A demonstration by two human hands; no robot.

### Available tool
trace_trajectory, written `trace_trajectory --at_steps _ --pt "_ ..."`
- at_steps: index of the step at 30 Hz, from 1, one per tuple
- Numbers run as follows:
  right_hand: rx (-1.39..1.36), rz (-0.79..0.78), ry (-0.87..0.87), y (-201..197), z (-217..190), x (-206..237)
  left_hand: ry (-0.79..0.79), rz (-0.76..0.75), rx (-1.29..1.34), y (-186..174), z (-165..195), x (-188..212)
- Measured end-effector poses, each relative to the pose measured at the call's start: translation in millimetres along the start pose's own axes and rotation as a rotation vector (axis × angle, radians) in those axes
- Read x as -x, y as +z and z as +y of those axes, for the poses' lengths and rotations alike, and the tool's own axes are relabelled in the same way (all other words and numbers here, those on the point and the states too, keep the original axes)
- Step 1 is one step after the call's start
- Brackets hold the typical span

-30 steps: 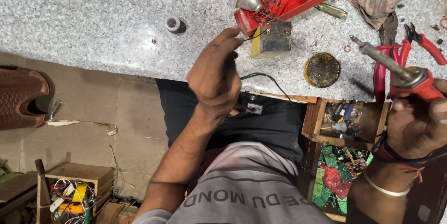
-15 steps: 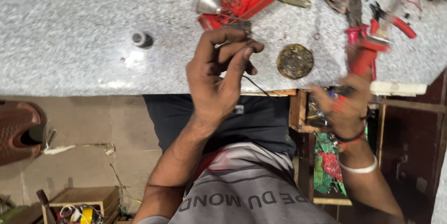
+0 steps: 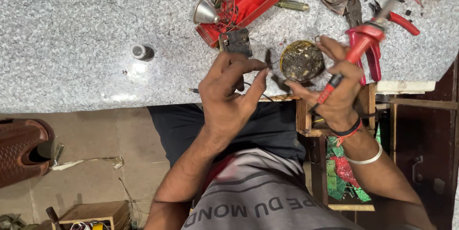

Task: The person repairs a red handheld electronic device by stripping wires, soldering connections to a small circuit board, and reassembling the device. They use pliers, a soldering iron, and a battery pack, then test the device by pressing a button that activates a red indicator light.

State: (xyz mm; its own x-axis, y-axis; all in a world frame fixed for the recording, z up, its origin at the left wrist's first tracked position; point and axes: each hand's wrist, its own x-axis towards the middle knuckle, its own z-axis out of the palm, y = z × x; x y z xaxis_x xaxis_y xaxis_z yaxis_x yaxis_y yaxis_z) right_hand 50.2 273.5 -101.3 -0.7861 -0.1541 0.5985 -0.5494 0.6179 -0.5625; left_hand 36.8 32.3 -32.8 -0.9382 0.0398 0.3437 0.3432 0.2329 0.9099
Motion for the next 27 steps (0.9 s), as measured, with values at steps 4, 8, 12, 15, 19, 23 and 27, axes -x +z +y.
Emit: trace_trajectory --at_steps 4,8,12,15,19,23,27 --pt "0.175 0.045 -0.141 -10.3 -15.3 -9.9 0.045 -0.015 -0.053 5.6 -0.8 2.6" --pt "0.190 0.032 -0.164 -10.3 -25.2 -19.2 0.096 0.018 -0.113 10.0 -2.3 2.5" --pt "0.226 0.018 -0.185 -6.4 -28.1 -22.2 0.096 0.029 -0.152 11.1 -2.6 1.9" --pt "0.228 0.025 -0.181 -4.1 -27.3 -20.3 0.102 0.046 -0.173 12.2 -2.1 1.5" --pt "0.229 0.022 -0.172 -3.0 -25.0 -16.9 0.103 0.069 -0.207 15.0 -1.6 0.2" --pt "0.190 0.005 -0.156 -3.9 -23.8 -15.3 0.102 0.067 -0.223 18.3 -2.3 -1.4" --pt "0.179 -0.022 -0.116 -5.1 -23.7 -12.6 0.097 0.057 -0.191 21.5 -5.2 -2.9"
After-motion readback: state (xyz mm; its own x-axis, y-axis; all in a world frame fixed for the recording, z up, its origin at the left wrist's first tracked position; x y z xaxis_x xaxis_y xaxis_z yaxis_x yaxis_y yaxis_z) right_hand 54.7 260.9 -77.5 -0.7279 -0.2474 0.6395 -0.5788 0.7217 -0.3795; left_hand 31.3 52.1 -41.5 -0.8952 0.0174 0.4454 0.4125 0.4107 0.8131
